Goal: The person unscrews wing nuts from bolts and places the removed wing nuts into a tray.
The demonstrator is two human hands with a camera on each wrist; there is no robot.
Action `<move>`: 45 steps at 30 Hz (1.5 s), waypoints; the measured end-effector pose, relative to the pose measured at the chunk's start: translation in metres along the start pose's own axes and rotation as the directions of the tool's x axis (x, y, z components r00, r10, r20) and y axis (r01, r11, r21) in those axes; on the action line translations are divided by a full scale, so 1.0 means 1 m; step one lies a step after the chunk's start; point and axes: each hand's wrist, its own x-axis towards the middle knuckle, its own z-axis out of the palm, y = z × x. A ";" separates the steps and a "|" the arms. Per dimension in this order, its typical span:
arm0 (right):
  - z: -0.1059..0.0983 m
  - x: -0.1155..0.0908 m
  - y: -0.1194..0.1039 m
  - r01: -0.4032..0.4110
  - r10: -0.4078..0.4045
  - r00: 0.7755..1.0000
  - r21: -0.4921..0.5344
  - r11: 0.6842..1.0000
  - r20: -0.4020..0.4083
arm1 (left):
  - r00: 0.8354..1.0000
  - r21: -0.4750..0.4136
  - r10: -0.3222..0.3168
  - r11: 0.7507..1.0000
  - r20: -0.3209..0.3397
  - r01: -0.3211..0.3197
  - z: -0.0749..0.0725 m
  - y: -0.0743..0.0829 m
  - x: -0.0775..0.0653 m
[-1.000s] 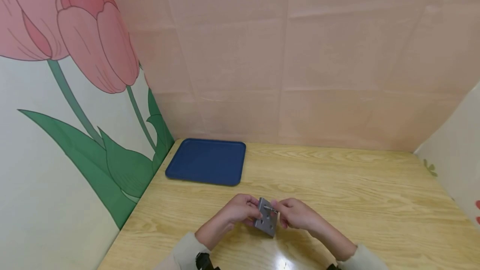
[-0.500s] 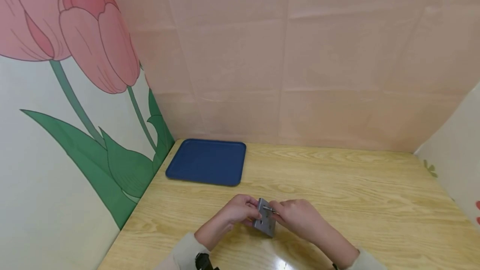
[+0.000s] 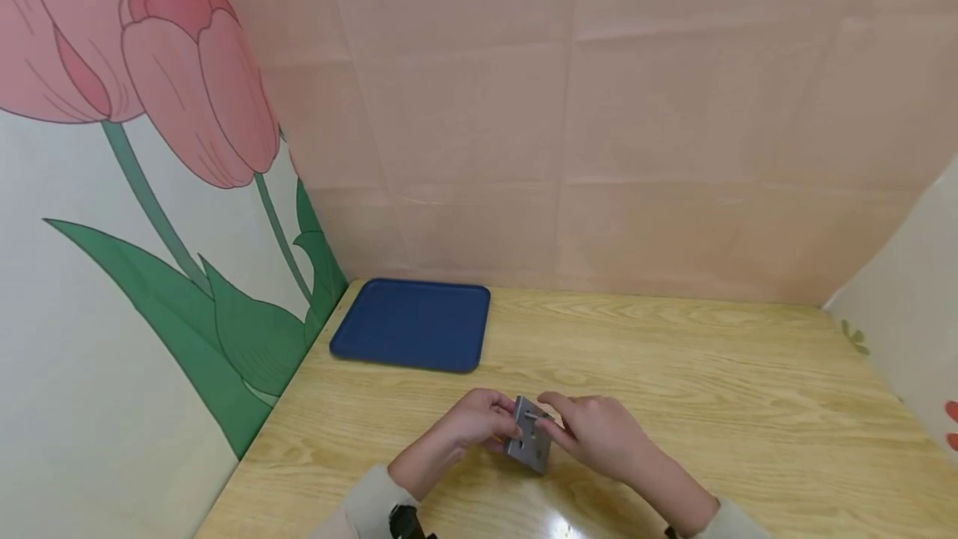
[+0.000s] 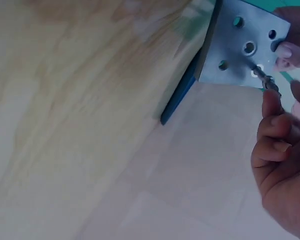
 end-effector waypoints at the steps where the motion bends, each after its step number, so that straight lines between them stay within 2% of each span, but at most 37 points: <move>1: -0.001 0.001 0.000 -0.061 0.059 0.998 0.067 0.996 0.019 | 1.000 0.001 -0.003 1.000 0.000 0.003 0.000 0.000 0.000; 3: -0.003 0.003 0.000 -0.193 0.182 0.981 0.211 0.958 0.074 | 1.000 0.004 -0.009 1.000 -0.002 0.009 0.000 0.001 0.000; 5: -0.004 0.005 0.001 -0.312 0.281 0.950 0.329 0.891 0.139 | 1.000 0.002 -0.015 1.000 -0.004 0.015 0.000 0.001 0.000; 7: -0.005 0.006 0.004 -0.395 0.339 0.918 0.411 0.822 0.206 | 1.000 -0.001 -0.020 1.000 -0.003 0.020 0.000 0.002 0.000; 10: -0.005 0.006 0.007 -0.490 0.376 0.871 0.498 0.716 0.316 | 1.000 -0.005 -0.025 1.000 -0.003 0.025 0.000 0.002 0.000; 14: -0.005 0.006 0.010 -0.601 0.395 0.799 0.580 0.550 0.453 | 1.000 -0.006 -0.025 1.000 -0.007 0.025 0.000 0.002 0.000; 15: -0.005 0.006 0.010 -0.619 0.395 0.785 0.593 0.515 0.476 | 1.000 -0.005 -0.024 1.000 -0.007 0.024 0.000 0.002 0.000; 17: -0.004 0.006 0.011 -0.644 0.391 0.765 0.606 0.466 0.512 | 1.000 -0.003 -0.022 1.000 -0.009 0.022 0.000 0.002 0.000; 20: -0.003 0.005 0.011 -0.651 0.378 0.759 0.617 0.441 0.531 | 1.000 -0.007 -0.020 1.000 -0.011 0.020 0.001 0.002 0.000; 35: 0.001 0.005 0.009 -0.650 0.335 0.759 0.622 0.436 0.558 | 1.000 0.000 -0.015 1.000 -0.008 0.015 0.000 0.002 0.000; 45: 0.004 0.004 0.010 -0.652 0.318 0.758 0.640 0.408 0.569 | 1.000 0.011 -0.015 1.000 -0.020 0.015 0.000 0.002 0.000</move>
